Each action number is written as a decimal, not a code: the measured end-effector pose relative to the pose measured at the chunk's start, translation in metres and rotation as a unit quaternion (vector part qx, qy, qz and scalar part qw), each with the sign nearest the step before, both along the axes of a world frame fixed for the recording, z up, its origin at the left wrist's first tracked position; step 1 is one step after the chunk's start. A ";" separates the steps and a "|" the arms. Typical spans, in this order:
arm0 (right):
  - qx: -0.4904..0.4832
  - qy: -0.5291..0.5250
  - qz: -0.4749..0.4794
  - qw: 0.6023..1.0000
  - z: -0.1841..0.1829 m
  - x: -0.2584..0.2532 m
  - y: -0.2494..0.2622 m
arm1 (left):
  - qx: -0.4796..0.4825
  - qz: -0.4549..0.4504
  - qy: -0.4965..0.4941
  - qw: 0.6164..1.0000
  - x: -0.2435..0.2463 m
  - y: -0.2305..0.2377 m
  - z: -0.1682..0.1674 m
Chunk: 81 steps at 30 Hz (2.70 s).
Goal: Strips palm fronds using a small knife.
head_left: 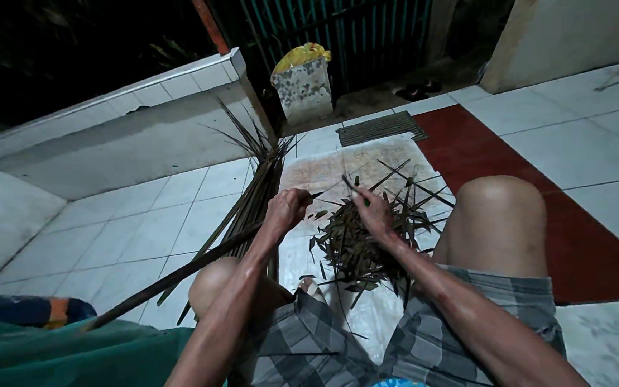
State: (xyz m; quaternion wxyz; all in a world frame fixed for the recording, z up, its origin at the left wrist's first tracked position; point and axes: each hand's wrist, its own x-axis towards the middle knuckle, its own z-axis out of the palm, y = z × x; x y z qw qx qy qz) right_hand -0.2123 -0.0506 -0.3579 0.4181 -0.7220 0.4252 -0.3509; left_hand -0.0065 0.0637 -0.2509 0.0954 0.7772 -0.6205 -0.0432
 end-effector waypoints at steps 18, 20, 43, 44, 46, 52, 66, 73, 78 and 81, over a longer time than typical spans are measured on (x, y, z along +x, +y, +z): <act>-0.017 -0.040 0.045 0.998 0.007 0.017 0.002 | 0.013 -0.016 0.168 0.986 0.009 0.001 0.010; -0.009 -0.028 0.034 0.999 0.010 0.015 -0.011 | 0.017 -0.016 0.174 0.984 0.008 0.003 0.011; 0.232 -0.307 0.123 0.915 0.022 0.029 0.013 | 0.026 -0.027 0.219 0.975 0.003 0.004 0.015; 0.231 -0.315 0.122 0.912 0.023 0.029 0.012 | 0.034 -0.018 0.233 0.972 0.005 0.006 0.016; 0.228 -0.323 0.116 0.911 0.027 0.027 0.008 | 0.047 0.003 0.263 0.964 0.008 0.010 0.019; 0.106 -0.182 0.085 0.974 0.033 0.017 0.008 | -0.001 0.017 0.216 0.976 0.009 0.014 0.021; 0.008 -0.062 0.153 0.986 0.038 0.030 0.055 | -0.014 0.033 0.131 0.991 -0.004 0.015 0.024; 0.017 -0.001 0.092 0.996 0.054 0.033 0.064 | -0.033 0.039 0.050 0.997 0.009 0.000 0.001; 0.033 0.029 0.081 0.996 0.064 0.038 0.064 | -0.038 0.048 0.011 0.998 0.002 0.003 0.004; 0.030 0.024 0.076 0.996 0.063 0.044 0.060 | -0.041 0.055 0.026 0.997 -0.008 0.010 0.011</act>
